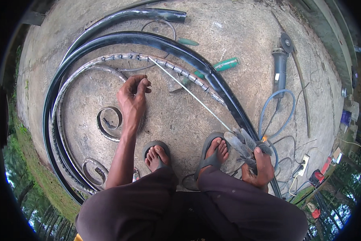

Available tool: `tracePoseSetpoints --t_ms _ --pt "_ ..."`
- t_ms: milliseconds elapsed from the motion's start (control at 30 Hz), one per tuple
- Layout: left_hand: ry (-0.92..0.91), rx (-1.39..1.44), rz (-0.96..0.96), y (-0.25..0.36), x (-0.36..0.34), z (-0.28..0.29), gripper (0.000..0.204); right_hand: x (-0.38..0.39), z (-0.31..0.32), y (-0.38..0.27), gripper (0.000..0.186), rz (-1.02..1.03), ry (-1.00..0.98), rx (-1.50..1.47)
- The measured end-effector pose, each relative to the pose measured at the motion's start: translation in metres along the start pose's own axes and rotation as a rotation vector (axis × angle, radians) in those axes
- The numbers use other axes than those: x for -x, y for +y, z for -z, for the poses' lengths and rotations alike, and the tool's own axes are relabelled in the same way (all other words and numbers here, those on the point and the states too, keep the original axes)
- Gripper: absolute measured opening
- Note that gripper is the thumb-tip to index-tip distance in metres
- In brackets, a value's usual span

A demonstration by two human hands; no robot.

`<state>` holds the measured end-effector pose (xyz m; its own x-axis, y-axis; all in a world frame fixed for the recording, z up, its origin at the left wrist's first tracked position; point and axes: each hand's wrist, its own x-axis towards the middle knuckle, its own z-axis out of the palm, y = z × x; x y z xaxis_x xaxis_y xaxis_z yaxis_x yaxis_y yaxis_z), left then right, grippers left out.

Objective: The person welds curved metal pieces together using a welding rod and an electrode holder.

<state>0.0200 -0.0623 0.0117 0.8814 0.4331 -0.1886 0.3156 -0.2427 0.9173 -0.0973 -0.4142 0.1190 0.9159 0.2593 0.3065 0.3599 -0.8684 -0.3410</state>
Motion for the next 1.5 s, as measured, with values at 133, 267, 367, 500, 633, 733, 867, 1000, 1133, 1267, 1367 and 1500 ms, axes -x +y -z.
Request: tracePoseSetpoints --t_ms 133,267,367,500,633,733,867,1000,1133,1267,1367,1500 --pt "0.008 0.022 0.019 -0.001 0.004 0.002 0.02 -0.011 -0.002 -0.004 0.056 0.061 0.008 -0.044" --pt "-0.003 0.011 0.048 -0.001 0.002 0.002 0.02 -0.009 0.0 -0.004 0.057 0.043 -0.048 -0.052" --pt "0.026 0.019 -0.002 -0.006 0.002 0.002 0.017 -0.007 -0.002 -0.005 0.06 0.009 -0.034 -0.06" --pt "0.018 0.026 0.023 0.0 0.002 0.002 0.017 0.0 -0.002 -0.005 0.067 -0.191 -0.017 -0.135" --pt "0.008 0.044 0.016 -0.003 0.001 0.002 0.017 0.009 -0.002 0.003 0.07 -0.274 -0.04 -0.143" --pt "0.022 0.026 0.003 -0.004 0.0 0.001 0.017 -0.005 0.0 -0.002 0.068 -0.139 -0.058 -0.103" --pt "0.016 0.036 0.019 -0.005 0.001 -0.001 0.017 -0.002 0.0 -0.002 0.064 -0.152 -0.103 -0.136" --pt "0.011 0.029 0.02 -0.002 0.001 0.002 0.018 -0.004 0.003 -0.003 0.064 -0.143 -0.111 -0.116" --pt "-0.019 0.04 0.07 0.0 0.002 0.001 0.019 -0.002 0.005 -0.003 0.062 -0.109 -0.114 -0.085" --pt "-0.012 0.046 0.044 -0.002 0.002 0.001 0.019 -0.005 0.005 -0.003 0.062 -0.112 -0.155 -0.104" --pt "-0.002 0.036 0.062 0.0 0.002 0.003 0.019 -0.005 0.003 -0.002 0.063 -0.082 -0.139 -0.095" --pt "0.004 0.043 0.043 -0.002 0.001 0.001 0.018 -0.002 0.005 -0.002 0.063 -0.148 -0.156 -0.122"
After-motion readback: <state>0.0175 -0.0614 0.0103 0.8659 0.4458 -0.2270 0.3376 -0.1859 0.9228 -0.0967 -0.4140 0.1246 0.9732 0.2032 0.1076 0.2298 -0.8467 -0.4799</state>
